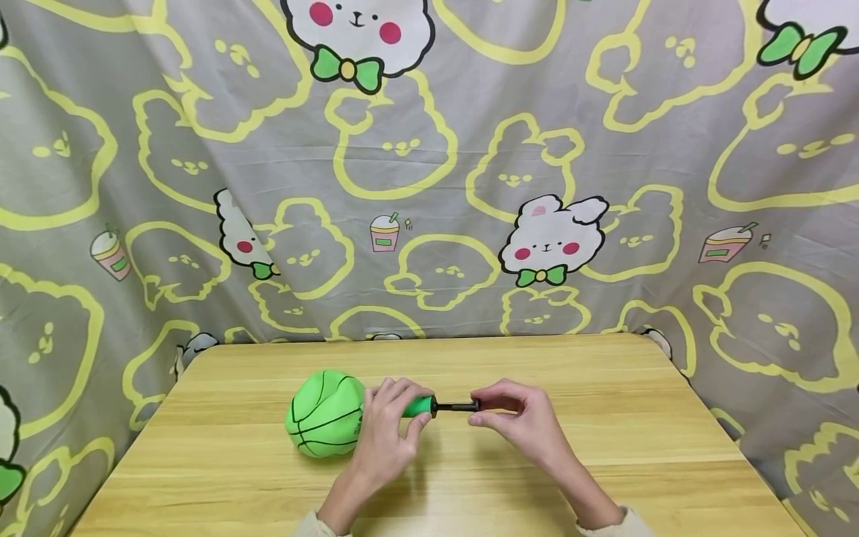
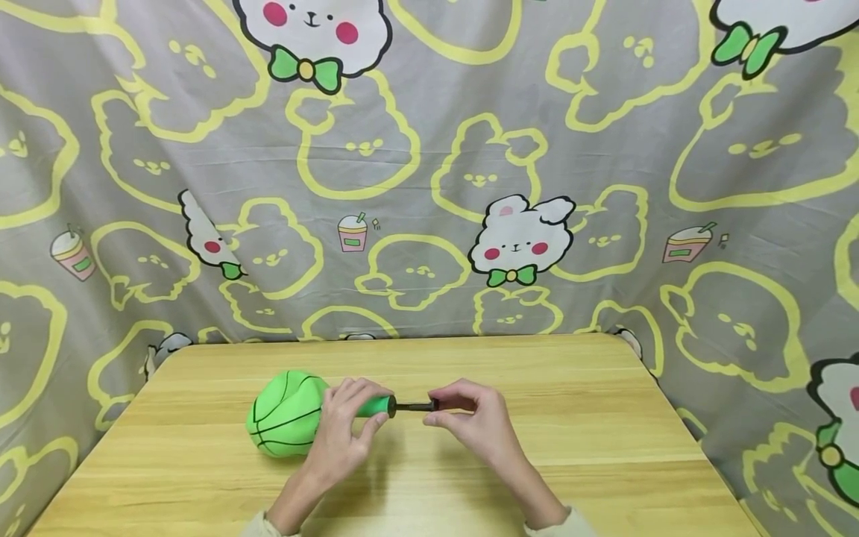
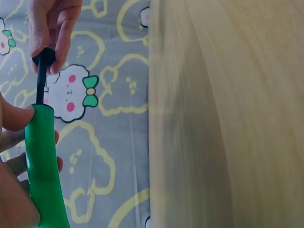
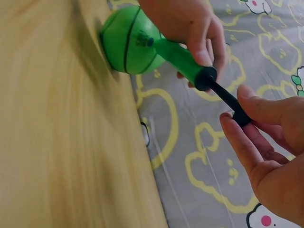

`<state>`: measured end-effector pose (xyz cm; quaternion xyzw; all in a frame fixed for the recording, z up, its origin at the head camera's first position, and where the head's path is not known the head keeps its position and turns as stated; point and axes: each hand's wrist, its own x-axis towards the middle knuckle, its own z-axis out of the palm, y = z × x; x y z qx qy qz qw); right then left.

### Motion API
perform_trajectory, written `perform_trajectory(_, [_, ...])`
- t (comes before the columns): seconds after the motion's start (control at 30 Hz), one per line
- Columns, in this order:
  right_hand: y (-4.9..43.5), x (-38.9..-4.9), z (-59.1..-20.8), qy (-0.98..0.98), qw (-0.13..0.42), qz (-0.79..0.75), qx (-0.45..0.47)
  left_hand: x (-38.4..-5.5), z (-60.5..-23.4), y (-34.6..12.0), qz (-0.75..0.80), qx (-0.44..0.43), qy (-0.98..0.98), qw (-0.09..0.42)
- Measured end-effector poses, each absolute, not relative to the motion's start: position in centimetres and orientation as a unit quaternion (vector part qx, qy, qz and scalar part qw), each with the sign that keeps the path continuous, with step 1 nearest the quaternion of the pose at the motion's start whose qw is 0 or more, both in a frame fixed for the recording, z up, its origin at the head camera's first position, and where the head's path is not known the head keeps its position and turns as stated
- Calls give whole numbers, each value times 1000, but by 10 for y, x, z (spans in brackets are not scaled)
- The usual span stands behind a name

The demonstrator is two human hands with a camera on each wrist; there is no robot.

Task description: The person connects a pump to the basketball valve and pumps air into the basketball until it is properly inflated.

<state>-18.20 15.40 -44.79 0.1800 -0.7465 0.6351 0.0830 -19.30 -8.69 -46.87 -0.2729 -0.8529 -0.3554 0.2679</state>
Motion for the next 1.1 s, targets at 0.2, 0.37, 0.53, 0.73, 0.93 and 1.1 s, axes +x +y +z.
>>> perform_trajectory(0.2, [144, -180, -453, -737, 95, 645, 179, -193, -470, -85, -354, -278, -851, 270])
perform_trajectory(0.37, [136, -179, -458, -734, 93, 651, 167, -192, -471, -82, -355, -281, -851, 268])
perform_trajectory(0.53, [128, -178, -465, -726, 87, 662, 167, -190, -473, -79, -356, -284, -852, 260])
perform_trajectory(0.73, [126, -177, -466, -719, 81, 666, 180, -190, -474, -80, -355, -286, -853, 253])
perform_trajectory(0.93, [132, -177, -459, -725, 60, 657, 197, -191, -473, -82, -361, -289, -853, 241])
perform_trajectory(1.1, [139, -177, -454, -731, 54, 651, 199, -191, -472, -84, -362, -287, -851, 249])
